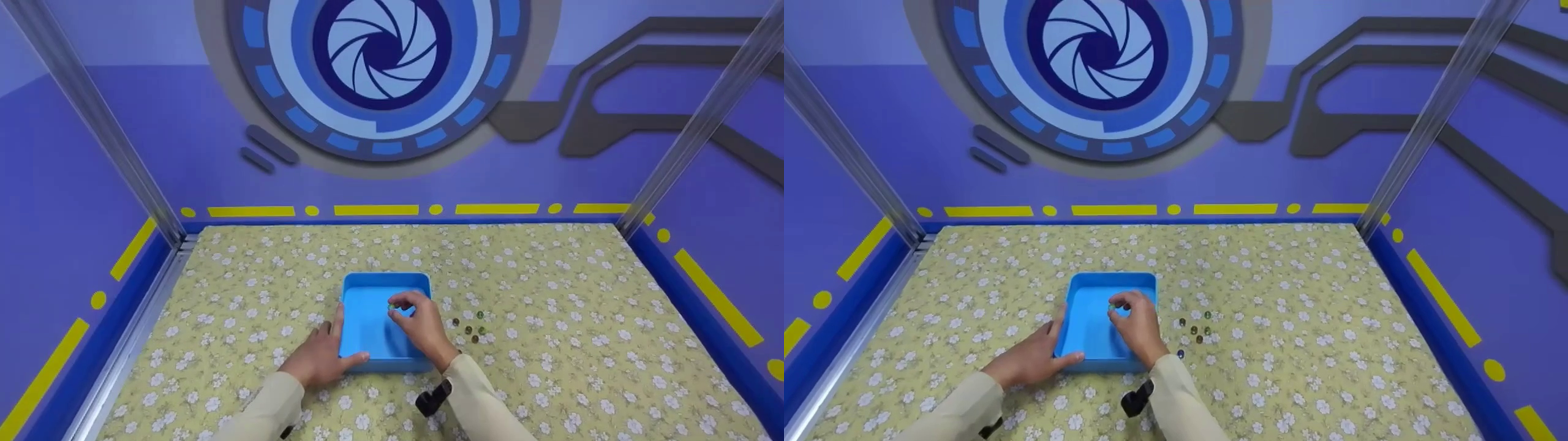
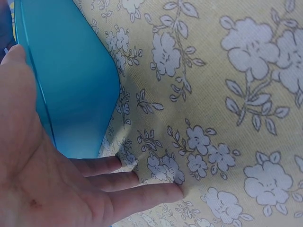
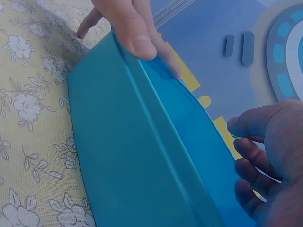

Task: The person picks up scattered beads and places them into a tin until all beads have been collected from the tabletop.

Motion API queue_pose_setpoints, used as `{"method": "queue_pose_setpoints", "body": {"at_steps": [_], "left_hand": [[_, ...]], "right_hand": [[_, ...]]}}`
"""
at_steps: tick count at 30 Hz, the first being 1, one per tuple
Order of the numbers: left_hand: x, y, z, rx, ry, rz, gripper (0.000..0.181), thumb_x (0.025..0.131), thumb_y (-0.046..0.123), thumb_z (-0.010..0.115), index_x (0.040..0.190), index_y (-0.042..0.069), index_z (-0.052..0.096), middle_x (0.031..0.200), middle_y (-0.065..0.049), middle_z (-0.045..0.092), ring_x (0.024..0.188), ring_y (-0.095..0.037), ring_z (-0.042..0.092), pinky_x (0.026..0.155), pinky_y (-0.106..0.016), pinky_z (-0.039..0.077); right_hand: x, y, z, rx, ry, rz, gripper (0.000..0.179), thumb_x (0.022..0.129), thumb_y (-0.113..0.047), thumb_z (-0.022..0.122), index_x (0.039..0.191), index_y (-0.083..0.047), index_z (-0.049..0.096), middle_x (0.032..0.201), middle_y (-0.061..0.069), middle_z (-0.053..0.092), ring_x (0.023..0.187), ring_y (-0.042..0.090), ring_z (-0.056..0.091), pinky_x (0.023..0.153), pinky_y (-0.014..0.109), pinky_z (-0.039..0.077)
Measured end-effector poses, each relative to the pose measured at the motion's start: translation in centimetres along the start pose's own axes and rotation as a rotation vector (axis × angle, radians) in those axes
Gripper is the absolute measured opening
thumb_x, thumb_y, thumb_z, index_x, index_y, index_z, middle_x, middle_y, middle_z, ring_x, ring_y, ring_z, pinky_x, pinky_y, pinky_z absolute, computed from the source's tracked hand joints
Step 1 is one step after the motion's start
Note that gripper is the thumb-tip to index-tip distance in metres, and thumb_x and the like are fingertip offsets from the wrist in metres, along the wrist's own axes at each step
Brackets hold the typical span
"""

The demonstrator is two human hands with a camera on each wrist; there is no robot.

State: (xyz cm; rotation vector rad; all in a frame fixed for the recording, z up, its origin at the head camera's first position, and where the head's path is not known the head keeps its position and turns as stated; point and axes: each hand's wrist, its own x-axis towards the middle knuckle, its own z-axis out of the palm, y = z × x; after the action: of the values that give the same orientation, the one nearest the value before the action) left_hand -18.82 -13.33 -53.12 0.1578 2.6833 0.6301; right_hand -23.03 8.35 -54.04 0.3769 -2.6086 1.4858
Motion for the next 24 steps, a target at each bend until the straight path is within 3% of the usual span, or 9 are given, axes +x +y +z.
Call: {"method": "queue_pose_setpoints", "body": {"at_steps": [13, 24], "left_hand": [[0.21, -0.08, 0.04, -0.002, -0.019, -0.022, 0.114, 0.079, 0.077, 0.053, 0.157, 0.019, -0.007, 0.153, -0.028, 0.030, 0.136, -0.050, 0.037, 0.099, -0.064, 0.041], [0.30, -0.22, 0.02, -0.006, -0.022, -0.010, 0.114, 0.080, 0.077, 0.053, 0.157, 0.017, -0.005, 0.152, -0.030, 0.030, 0.135, -0.051, 0.036, 0.098, -0.065, 0.041]], "right_hand": [[0.11, 0.03, 0.32, 0.010, -0.011, -0.002, 0.015, 0.089, -0.014, 0.070, 0.103, -0.010, 0.072, 0.099, 0.002, 0.068, 0.093, 0.026, 0.062, 0.074, 0.027, 0.048], [0.08, 0.24, 1.04, 0.000, -0.023, -0.011, 0.012, 0.089, -0.015, 0.070, 0.101, -0.019, 0.072, 0.099, 0.002, 0.069, 0.090, 0.022, 0.061, 0.074, 0.027, 0.048]]}}
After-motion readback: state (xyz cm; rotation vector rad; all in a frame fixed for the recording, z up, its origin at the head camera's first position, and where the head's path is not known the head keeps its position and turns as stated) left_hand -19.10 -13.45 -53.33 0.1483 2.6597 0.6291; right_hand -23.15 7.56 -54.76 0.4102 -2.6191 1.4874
